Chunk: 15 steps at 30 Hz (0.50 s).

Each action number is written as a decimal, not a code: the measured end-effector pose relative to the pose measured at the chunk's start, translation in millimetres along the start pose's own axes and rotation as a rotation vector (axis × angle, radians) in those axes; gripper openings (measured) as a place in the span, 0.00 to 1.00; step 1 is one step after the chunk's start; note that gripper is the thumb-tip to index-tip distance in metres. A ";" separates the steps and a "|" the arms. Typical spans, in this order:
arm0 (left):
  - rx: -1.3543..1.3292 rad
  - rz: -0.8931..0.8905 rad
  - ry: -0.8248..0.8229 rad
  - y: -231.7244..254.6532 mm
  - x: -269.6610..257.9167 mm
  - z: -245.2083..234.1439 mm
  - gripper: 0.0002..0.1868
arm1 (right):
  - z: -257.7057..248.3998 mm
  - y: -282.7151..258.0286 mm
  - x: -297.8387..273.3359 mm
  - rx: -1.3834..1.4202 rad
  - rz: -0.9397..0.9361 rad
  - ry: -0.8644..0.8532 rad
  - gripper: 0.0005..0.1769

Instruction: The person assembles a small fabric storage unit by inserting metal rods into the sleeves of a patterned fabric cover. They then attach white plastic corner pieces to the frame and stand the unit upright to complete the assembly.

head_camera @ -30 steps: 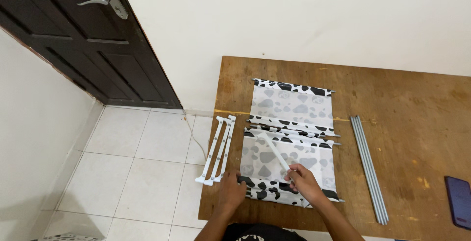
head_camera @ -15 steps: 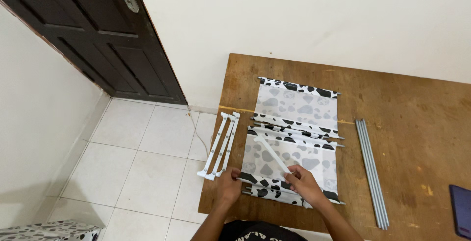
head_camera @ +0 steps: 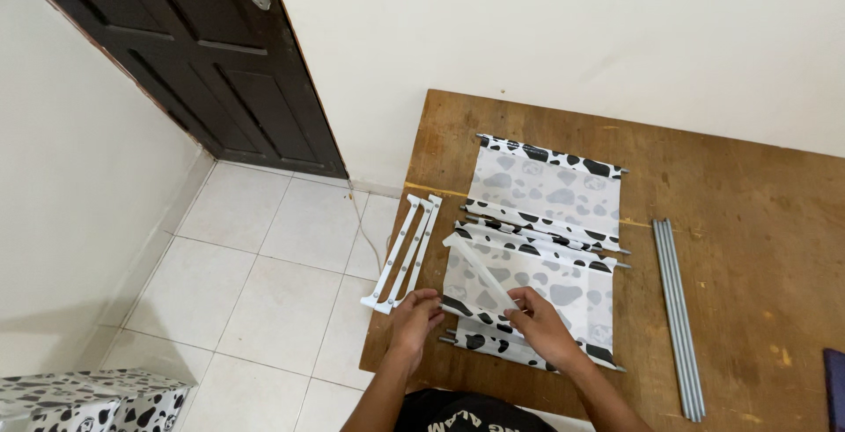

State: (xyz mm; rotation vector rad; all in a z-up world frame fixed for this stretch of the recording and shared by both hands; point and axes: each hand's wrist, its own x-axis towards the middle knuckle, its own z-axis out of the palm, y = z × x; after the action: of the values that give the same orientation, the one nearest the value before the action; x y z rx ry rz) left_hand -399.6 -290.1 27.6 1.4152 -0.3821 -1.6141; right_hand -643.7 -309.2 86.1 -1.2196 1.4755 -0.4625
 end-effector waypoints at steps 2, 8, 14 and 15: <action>-0.049 -0.011 -0.010 -2.7 2.7 -1.8 0.14 | 3.4 -11.5 -2.1 0.013 0.032 -0.036 0.19; -0.046 -0.047 0.005 -14.9 11.3 -10.6 0.16 | 15.4 -26.1 1.5 0.156 0.025 -0.054 0.21; 0.342 0.002 0.079 -14.7 1.4 -9.5 0.18 | 24.3 -9.7 14.1 0.084 0.050 -0.053 0.19; 0.437 0.034 0.094 -12.9 -0.1 -8.2 0.18 | 26.0 -5.6 15.6 0.071 0.041 -0.045 0.19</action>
State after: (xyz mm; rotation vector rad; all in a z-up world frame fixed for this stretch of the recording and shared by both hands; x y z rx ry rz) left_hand -397.7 -280.6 15.7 1.7907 -0.7317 -1.4849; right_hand -615.8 -316.4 75.0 -1.1353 1.4314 -0.4527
